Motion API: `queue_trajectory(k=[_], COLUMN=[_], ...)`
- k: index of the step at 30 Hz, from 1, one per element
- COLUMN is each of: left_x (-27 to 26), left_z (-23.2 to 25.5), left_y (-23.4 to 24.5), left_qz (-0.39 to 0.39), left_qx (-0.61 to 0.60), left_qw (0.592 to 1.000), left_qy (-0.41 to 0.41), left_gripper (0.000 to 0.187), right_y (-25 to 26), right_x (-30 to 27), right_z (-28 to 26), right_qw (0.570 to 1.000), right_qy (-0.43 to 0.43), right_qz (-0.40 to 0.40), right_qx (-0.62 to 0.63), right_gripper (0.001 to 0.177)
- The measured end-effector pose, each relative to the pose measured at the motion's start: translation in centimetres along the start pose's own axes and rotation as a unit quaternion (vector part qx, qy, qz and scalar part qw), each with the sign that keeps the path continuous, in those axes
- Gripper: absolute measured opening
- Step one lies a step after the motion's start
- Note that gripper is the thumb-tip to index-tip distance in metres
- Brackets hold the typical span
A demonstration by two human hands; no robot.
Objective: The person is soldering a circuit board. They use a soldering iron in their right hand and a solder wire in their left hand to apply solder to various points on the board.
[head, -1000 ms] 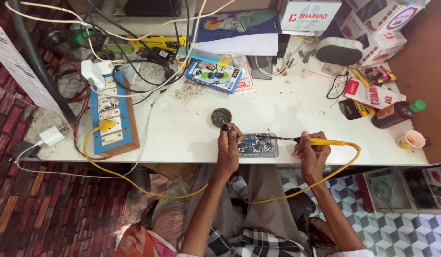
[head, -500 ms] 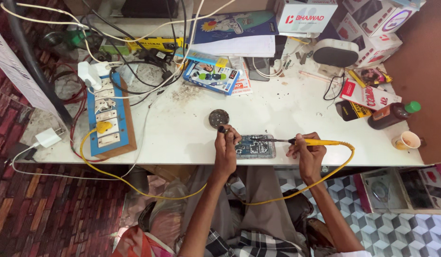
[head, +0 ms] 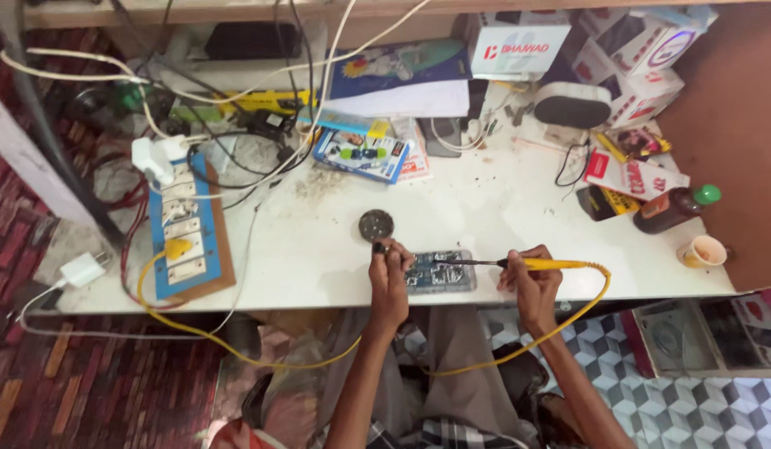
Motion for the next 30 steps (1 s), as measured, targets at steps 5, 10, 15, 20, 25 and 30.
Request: queue_trajectory(k=[5, 10, 15, 20, 25, 30], left_x=[-0.4, -0.2, 0.3, 0.6, 0.4, 0.6], left_z=[0.0, 0.0, 0.5, 0.8, 0.3, -0.2], left_y=[0.2, 0.2, -0.3, -0.4, -0.4, 0.0], left_qz=[0.001, -0.035, -0.053, -0.1, -0.064, -0.021], left_qx=[0.012, 0.046, 0.019, 0.098, 0.052, 0.014], left_qw=[1.0, 0.998, 0.998, 0.99, 0.996, 1.0], left_qy=[0.02, 0.0, 0.011, 0.029, 0.028, 0.009], left_gripper=[0.027, 0.03, 0.031, 0.034, 0.035, 0.031], right_y=[0.7, 1.0, 0.3, -0.4, -0.7, -0.3], right_x=[0.2, 0.5, 0.3, -0.4, -0.5, -0.7], right_z=[0.1, 0.7, 0.8, 0.0, -0.4, -1.0], right_qw=[0.994, 0.997, 0.996, 0.999, 0.998, 0.998], right_qy=[0.011, 0.03, 0.027, 0.028, 0.034, 0.015], right_qz=[-0.029, -0.051, -0.03, -0.001, -0.005, 0.052], right_qx=[0.109, 0.051, 0.073, 0.037, 0.048, 0.025], right_gripper=[0.014, 0.017, 0.019, 0.019, 0.016, 0.017])
Point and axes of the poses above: each hand's wrist, its own x-axis towards the middle knuckle, its own y-axis out of the back of the hand, z = x × y, the point moved 6 cm from there along x, towards the middle knuckle, and after that the axes turned 10 degrees about -y, right-handed, at the moved point
